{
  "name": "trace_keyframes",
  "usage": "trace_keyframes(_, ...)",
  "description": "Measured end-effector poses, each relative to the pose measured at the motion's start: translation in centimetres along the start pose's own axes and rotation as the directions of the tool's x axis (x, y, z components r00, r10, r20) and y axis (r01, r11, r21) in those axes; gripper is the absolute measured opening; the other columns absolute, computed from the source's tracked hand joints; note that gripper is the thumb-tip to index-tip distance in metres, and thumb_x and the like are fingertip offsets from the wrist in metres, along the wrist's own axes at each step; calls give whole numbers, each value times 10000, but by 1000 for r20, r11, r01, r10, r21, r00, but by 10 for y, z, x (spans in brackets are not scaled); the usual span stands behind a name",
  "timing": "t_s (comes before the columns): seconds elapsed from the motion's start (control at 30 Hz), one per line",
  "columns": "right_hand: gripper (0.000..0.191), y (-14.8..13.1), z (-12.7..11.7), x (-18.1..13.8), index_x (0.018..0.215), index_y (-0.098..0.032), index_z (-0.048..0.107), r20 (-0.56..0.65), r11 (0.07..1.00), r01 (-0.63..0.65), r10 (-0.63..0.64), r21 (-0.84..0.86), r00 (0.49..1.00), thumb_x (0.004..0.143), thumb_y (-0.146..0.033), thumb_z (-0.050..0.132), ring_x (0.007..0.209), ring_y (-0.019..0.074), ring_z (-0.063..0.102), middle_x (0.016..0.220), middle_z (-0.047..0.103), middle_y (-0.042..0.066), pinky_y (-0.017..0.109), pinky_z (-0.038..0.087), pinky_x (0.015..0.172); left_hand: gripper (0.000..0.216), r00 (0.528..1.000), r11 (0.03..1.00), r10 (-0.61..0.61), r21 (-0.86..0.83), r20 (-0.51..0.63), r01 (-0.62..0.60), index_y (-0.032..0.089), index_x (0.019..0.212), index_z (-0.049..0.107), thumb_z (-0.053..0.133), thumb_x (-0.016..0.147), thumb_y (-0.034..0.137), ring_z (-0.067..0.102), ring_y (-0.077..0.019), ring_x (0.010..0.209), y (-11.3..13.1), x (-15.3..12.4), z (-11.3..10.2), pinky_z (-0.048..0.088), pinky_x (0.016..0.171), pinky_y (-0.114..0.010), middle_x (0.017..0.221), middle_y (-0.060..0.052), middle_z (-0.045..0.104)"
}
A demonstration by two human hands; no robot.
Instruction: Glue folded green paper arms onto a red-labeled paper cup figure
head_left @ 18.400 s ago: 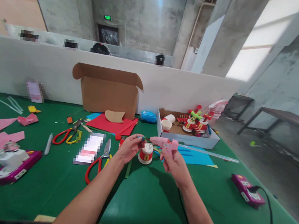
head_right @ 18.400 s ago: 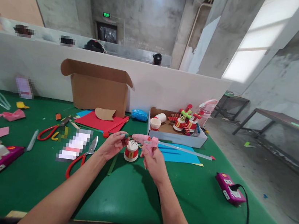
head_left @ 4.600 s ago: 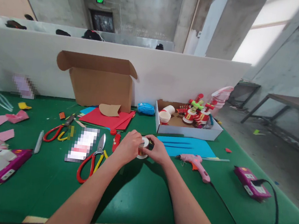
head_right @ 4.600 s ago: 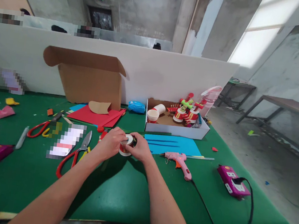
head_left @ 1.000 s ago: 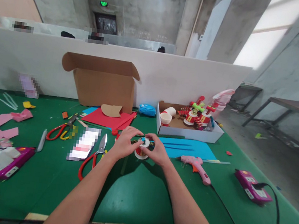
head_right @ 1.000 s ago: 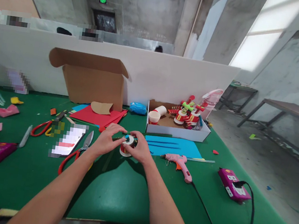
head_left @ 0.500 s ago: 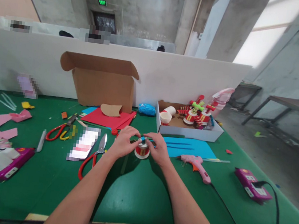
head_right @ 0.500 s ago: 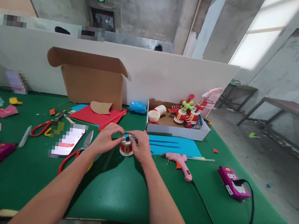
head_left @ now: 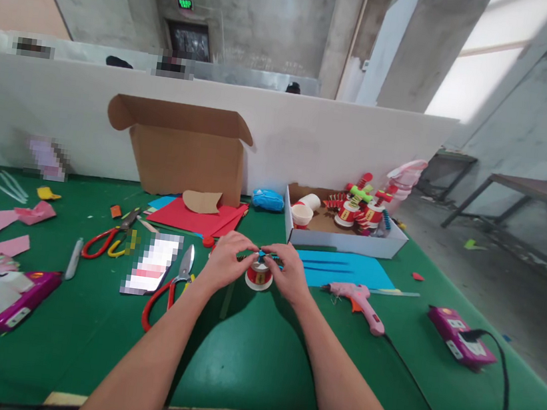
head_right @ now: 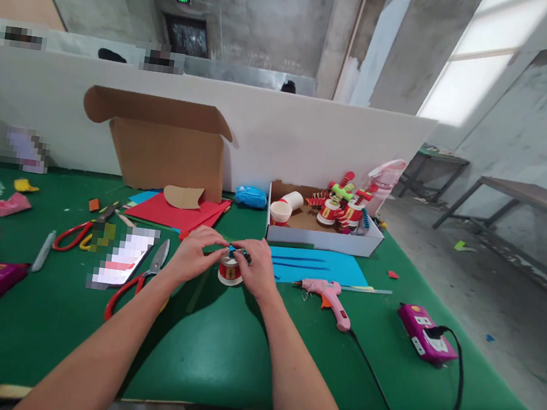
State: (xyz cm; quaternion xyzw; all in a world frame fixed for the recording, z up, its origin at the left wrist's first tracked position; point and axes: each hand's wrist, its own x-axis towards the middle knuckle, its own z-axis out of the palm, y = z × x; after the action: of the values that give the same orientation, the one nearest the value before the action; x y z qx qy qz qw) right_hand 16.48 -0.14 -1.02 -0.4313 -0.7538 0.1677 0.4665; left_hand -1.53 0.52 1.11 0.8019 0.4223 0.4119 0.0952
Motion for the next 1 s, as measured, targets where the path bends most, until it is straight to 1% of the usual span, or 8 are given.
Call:
trace_keyframes(0.17, 172, 0, 0, 0, 976, -243, 686, 3, 1000, -9, 9, 6, 1000, 866, -233, 553, 986, 222, 628, 996, 727, 59, 477, 317, 1052, 116, 1000, 1000, 2, -8, 6, -2, 225, 852, 706, 621, 837, 302, 590, -209, 886, 0, 0, 0, 476, 807, -388, 871, -52, 697)
trace_keyframes(0.3, 175, 0, -1, 0, 981, -243, 686, 9, 1000, -10, 10, 11, 1000, 860, -235, 559, 982, 221, 629, 996, 726, 62, 465, 335, 1040, 115, 1000, 1000, 14, 19, 10, -14, 228, 844, 713, 610, 842, 279, 587, -205, 871, 0, 0, 0, 468, 799, -386, 866, -51, 698)
trace_keyframes(0.47, 172, 0, -1, 0, 973, -233, 684, 13, 1000, -15, 15, 21, 1000, 855, -217, 560, 979, 221, 633, 985, 725, 59, 480, 325, 1050, 126, 999, 999, 29, 28, 26, -30, 220, 843, 716, 608, 853, 284, 583, -206, 865, 0, 0, 0, 456, 778, -377, 859, -51, 698)
trace_keyframes(0.73, 166, -1, -1, 0, 974, -243, 682, 6, 999, -17, 17, 40, 1000, 855, -221, 567, 980, 214, 636, 996, 727, 53, 475, 328, 1057, 139, 999, 1000, 8, 14, 34, -8, 226, 850, 718, 596, 866, 290, 582, -205, 869, 0, 0, 0, 451, 794, -383, 859, -45, 706)
trace_keyframes(1.0, 173, 0, -1, 1, 979, -246, 691, 7, 999, -26, 26, 29, 1000, 856, -225, 572, 967, 213, 641, 991, 729, 55, 473, 344, 1046, 149, 999, 1000, -6, 11, 50, 5, 230, 862, 724, 605, 861, 319, 588, -209, 873, -5, -1, 1, 456, 792, -383, 870, -48, 709)
